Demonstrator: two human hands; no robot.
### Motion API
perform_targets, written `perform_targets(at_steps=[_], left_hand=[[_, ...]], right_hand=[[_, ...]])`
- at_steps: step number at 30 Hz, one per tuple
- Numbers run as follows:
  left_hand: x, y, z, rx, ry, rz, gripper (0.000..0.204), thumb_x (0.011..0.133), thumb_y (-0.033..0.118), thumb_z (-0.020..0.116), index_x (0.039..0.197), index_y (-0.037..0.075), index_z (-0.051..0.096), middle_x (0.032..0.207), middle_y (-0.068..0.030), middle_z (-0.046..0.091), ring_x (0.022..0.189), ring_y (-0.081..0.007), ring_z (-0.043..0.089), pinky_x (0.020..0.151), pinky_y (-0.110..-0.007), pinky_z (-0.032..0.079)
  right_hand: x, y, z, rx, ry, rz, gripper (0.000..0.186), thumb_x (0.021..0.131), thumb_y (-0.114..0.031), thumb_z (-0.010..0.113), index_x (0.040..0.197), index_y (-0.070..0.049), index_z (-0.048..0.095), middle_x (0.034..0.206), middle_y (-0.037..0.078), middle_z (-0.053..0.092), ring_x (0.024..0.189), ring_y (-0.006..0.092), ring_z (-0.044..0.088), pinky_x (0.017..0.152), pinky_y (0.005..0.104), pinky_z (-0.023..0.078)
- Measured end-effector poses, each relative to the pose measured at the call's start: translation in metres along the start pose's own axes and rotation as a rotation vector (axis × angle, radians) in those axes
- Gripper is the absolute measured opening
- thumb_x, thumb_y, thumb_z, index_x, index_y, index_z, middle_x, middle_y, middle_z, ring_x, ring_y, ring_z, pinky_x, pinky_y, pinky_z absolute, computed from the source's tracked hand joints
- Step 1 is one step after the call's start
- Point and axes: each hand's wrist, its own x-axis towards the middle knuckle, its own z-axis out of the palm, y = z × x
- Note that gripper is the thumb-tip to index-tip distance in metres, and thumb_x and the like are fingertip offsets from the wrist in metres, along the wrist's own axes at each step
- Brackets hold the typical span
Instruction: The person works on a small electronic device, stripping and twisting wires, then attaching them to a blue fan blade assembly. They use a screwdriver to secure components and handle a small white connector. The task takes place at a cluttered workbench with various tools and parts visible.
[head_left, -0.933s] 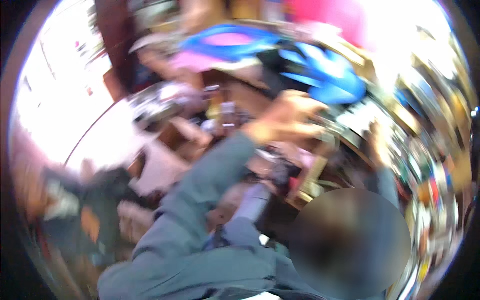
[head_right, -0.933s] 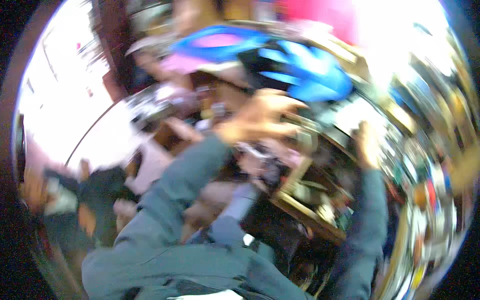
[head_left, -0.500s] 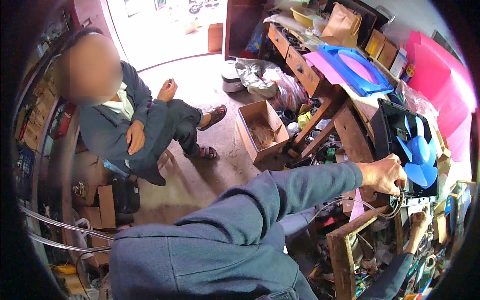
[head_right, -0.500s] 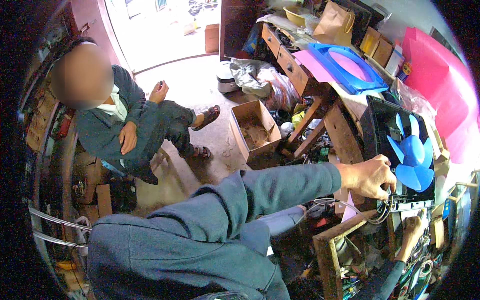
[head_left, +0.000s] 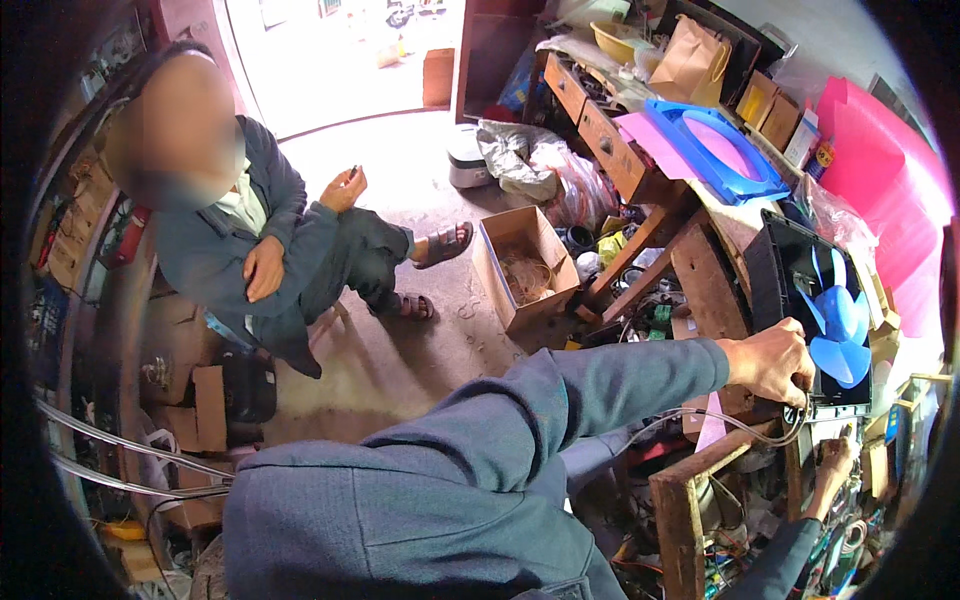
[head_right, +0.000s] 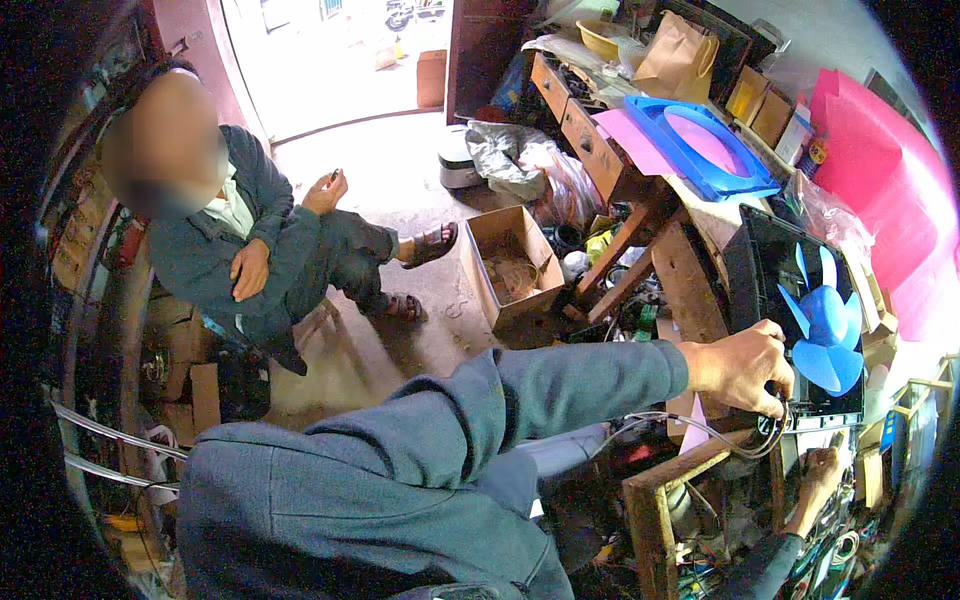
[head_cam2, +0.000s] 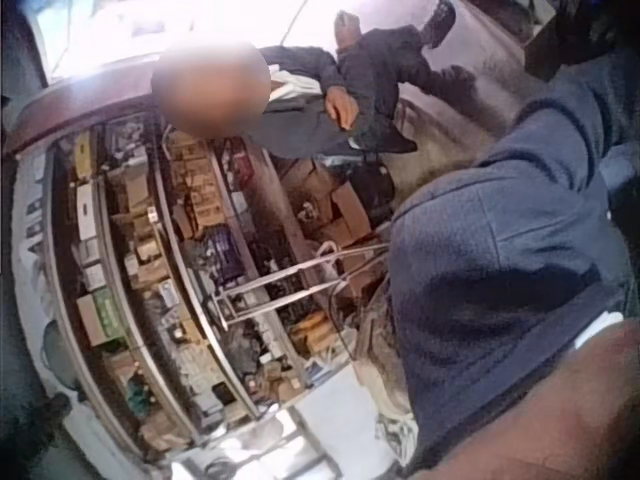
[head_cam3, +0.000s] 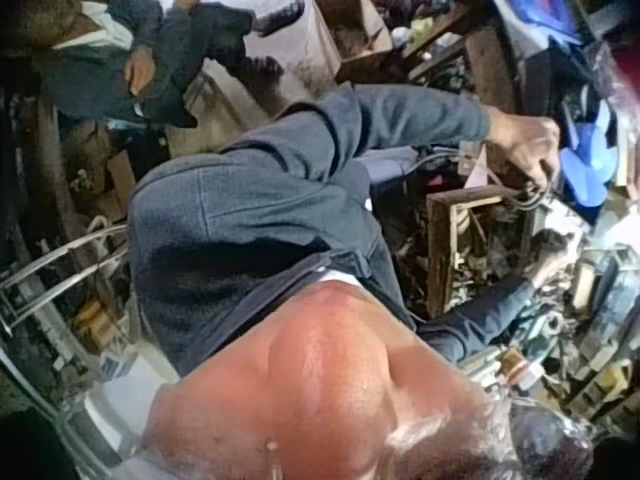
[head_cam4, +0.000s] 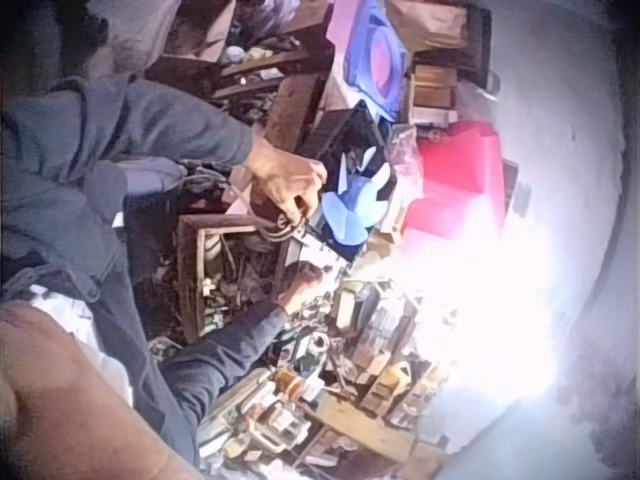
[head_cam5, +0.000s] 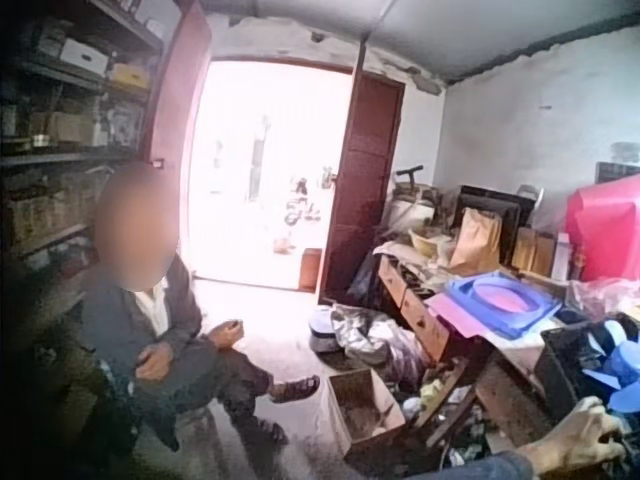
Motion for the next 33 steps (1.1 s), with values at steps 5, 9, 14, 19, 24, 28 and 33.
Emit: perform_targets(at_steps=[5,9,14,19,24,28,33], left_hand=[[0.004,0.002,0.001,-0.018,0.046,-0.014,0.038,0.080,0.043,0.074,0.093,0.008,0.078,0.083,-0.0113,0.074,0.094,-0.0299,0.065,0.105,-0.043,0.034],[0.009,0.014,0.001,-0.143,0.113,-0.100,0.038,0.079,0.038,0.076,0.094,0.003,0.076,0.087,-0.0177,0.074,0.087,-0.0326,0.069,0.091,-0.040,0.049],[0.019,0.019,0.000,-0.106,0.069,-0.287,0.037,0.087,0.034,0.072,0.105,0.002,0.073,0.101,-0.0217,0.072,0.092,-0.0325,0.071,0.080,-0.042,0.055],[0.016,-0.001,-0.009,-0.341,0.021,-0.403,0.033,0.097,0.025,0.066,0.117,-0.002,0.069,0.104,-0.0117,0.075,0.097,-0.0163,0.069,0.088,-0.031,0.054],[0.027,0.008,-0.002,-0.610,0.019,-0.441,0.031,0.097,0.021,0.068,0.119,-0.001,0.068,0.101,-0.0080,0.075,0.089,-0.0107,0.066,0.084,-0.025,0.051],[0.025,0.009,0.001,-0.640,0.030,-0.435,0.023,0.096,0.020,0.069,0.108,0.001,0.073,0.095,-0.0051,0.075,0.083,-0.0097,0.066,0.081,-0.024,0.052],[0.022,0.010,0.000,-0.632,0.120,-0.476,0.012,0.092,0.011,0.070,0.098,0.002,0.075,0.089,-0.0023,0.074,0.080,-0.0076,0.065,0.075,-0.023,0.052]], right_hand=[[0.014,-0.003,-0.011,-0.671,-0.174,-0.200,0.019,0.081,0.003,0.066,0.099,0.000,0.060,0.078,0.008,0.057,0.077,0.0171,0.056,0.071,0.0347,0.049],[0.015,0.018,-0.028,-0.140,-0.098,-0.114,0.024,0.089,-0.003,0.066,0.113,0.000,0.064,0.087,0.005,0.063,0.084,0.0162,0.058,0.080,0.0329,0.050],[-0.009,-0.050,-0.032,-0.292,-0.109,-0.082,0.030,0.096,-0.019,0.069,0.122,-0.004,0.067,0.092,0.005,0.068,0.084,0.0128,0.062,0.077,0.0266,0.050],[-0.098,-0.224,0.095,-0.148,-0.065,-0.346,0.009,0.092,-0.013,0.070,0.097,-0.006,0.070,0.087,-0.001,0.066,0.082,0.0071,0.058,0.074,0.0214,0.045],[-0.105,-0.238,0.121,0.241,-0.229,-0.157,0.009,0.092,-0.009,0.072,0.098,-0.003,0.069,0.087,0.001,0.068,0.081,0.0075,0.061,0.077,0.0220,0.048],[-0.104,-0.218,0.142,0.331,-0.230,-0.145,0.007,0.092,-0.007,0.073,0.096,-0.004,0.068,0.084,-0.001,0.068,0.071,0.0031,0.057,0.064,0.0192,0.045],[-0.102,-0.210,0.151,0.441,-0.217,-0.120,0.012,0.092,-0.012,0.075,0.099,-0.005,0.069,0.081,-0.002,0.067,0.065,0.0031,0.053,0.056,0.0188,0.041]])
